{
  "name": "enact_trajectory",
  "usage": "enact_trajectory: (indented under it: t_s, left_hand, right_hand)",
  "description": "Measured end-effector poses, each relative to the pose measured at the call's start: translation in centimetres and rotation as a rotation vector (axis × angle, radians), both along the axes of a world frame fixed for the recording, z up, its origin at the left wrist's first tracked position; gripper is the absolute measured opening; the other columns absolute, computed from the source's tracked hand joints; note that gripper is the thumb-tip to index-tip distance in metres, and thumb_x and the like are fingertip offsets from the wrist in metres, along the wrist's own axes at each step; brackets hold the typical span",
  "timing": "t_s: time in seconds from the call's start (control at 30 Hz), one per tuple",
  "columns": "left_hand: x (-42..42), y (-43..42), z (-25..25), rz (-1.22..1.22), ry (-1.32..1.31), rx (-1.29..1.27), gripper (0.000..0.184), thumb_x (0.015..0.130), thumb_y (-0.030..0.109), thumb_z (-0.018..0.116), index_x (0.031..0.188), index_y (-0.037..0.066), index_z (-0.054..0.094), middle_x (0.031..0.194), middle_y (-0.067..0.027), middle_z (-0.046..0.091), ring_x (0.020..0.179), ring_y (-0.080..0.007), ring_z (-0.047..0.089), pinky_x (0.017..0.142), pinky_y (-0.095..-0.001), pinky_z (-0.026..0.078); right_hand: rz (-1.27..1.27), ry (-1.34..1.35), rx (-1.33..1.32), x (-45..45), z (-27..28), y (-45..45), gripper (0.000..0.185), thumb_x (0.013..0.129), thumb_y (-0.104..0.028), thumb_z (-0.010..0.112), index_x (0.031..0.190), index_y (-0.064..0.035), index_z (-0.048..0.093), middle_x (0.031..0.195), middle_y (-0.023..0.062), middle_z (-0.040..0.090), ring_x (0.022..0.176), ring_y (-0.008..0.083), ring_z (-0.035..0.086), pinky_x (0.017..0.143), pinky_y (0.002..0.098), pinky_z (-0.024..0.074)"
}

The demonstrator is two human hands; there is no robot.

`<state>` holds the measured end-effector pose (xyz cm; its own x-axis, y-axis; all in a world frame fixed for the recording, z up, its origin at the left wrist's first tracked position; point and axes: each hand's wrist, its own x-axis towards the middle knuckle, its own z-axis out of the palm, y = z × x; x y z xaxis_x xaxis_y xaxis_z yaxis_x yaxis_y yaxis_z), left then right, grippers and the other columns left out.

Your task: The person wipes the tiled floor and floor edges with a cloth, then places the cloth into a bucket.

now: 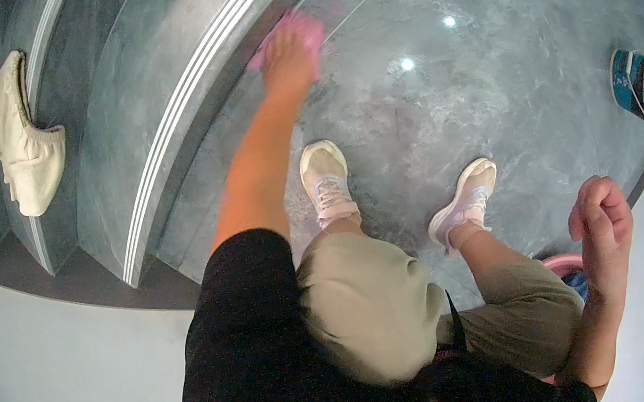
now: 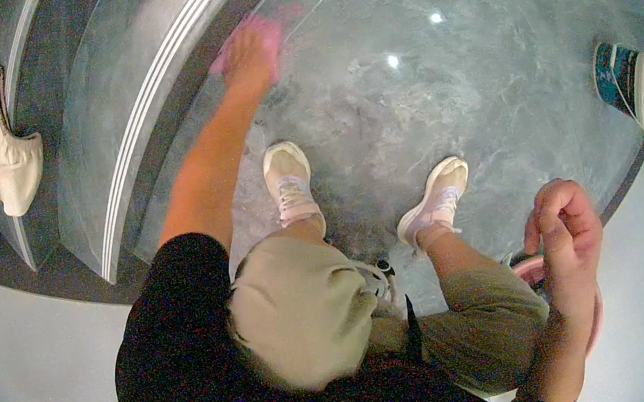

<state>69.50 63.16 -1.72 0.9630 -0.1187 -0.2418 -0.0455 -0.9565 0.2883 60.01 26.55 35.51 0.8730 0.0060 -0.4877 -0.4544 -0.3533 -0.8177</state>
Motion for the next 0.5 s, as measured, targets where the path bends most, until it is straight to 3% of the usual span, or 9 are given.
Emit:
enact_trajectory:
  t_s: [0.03,0.1,0.13,0.2,0.33,0.4,0.5]
  left_hand:
    - [-1.7,0.8,1.6,0.123,0.224,0.054,0.048,0.089,0.020,0.045,0.133,0.000,0.044,0.143,-0.0190,0.040,0.137,-0.0338,0.031,0.114,-0.0437,0.023]
    - [-9.1,3.4,1.7,0.147,0.105,0.248,0.050,0.088,0.018,0.047,0.135,0.000,0.044,0.143,-0.0226,0.039,0.137,-0.0376,0.030,0.114,-0.0464,0.022]
    - [-15.3,4.9,-0.8,0.039,-0.235,0.378,0.051,0.087,0.017,0.048,0.135,0.000,0.044,0.142,-0.0247,0.039,0.137,-0.0398,0.029,0.114,-0.0479,0.022]
    - [-20.3,5.6,-0.2,-0.007,-0.089,0.104,0.054,0.087,0.016,0.049,0.139,0.000,0.040,0.143,-0.0272,0.035,0.136,-0.0420,0.029,0.114,-0.0494,0.021]
    - [-18.4,4.1,0.2,-0.037,-0.035,-0.006,0.052,0.088,0.016,0.050,0.137,0.001,0.041,0.144,-0.0239,0.036,0.137,-0.0392,0.030,0.114,-0.0482,0.021]
    - [-13.7,2.4,-0.1,-0.217,-0.039,-0.072,0.049,0.089,0.016,0.049,0.136,0.002,0.043,0.145,-0.0205,0.037,0.137,-0.0354,0.030,0.114,-0.0463,0.022]
    - [-7.2,-0.5,-1.2,-0.346,-0.199,-0.115,0.047,0.087,0.017,0.052,0.131,0.001,0.048,0.139,-0.0213,0.043,0.133,-0.0372,0.037,0.112,-0.0462,0.027]
  right_hand:
    - [-0.033,0.026,-0.019,-0.2,0.0,0.2,0.011,0.090,-0.010,0.051,0.081,-0.0085,0.045,0.079,0.0008,0.043,0.060,0.0077,0.044,0.052,0.0210,0.0370]
    - [-0.062,0.057,-0.040,-0.3,0.0,-0.5,0.012,0.089,-0.009,0.051,0.080,-0.0086,0.044,0.078,0.0001,0.042,0.059,0.0072,0.043,0.051,0.0209,0.0361]
    - [-0.066,0.058,-0.033,-0.3,0.1,-1.1,0.012,0.089,-0.009,0.051,0.080,-0.0086,0.044,0.078,0.0001,0.042,0.059,0.0072,0.043,0.051,0.0209,0.0361]
    - [-0.132,0.059,0.037,0.1,0.2,-2.1,0.015,0.090,-0.009,0.052,0.078,-0.0091,0.042,0.077,-0.0002,0.042,0.057,0.0063,0.041,0.050,0.0204,0.0343]
    - [-0.196,-0.065,0.090,0.3,0.3,-0.7,0.019,0.090,-0.013,0.055,0.078,-0.0094,0.041,0.073,0.0007,0.040,0.053,0.0058,0.039,0.048,0.0192,0.0323]
    - [-0.192,-0.022,0.099,0.7,0.8,0.3,0.021,0.090,-0.016,0.057,0.078,-0.0087,0.041,0.072,0.0010,0.040,0.053,0.0061,0.039,0.047,0.0193,0.0327]
    - [-0.137,0.100,0.082,1.0,1.3,1.6,0.017,0.088,-0.012,0.054,0.078,-0.0086,0.041,0.073,0.0010,0.041,0.053,0.0062,0.040,0.047,0.0190,0.0344]
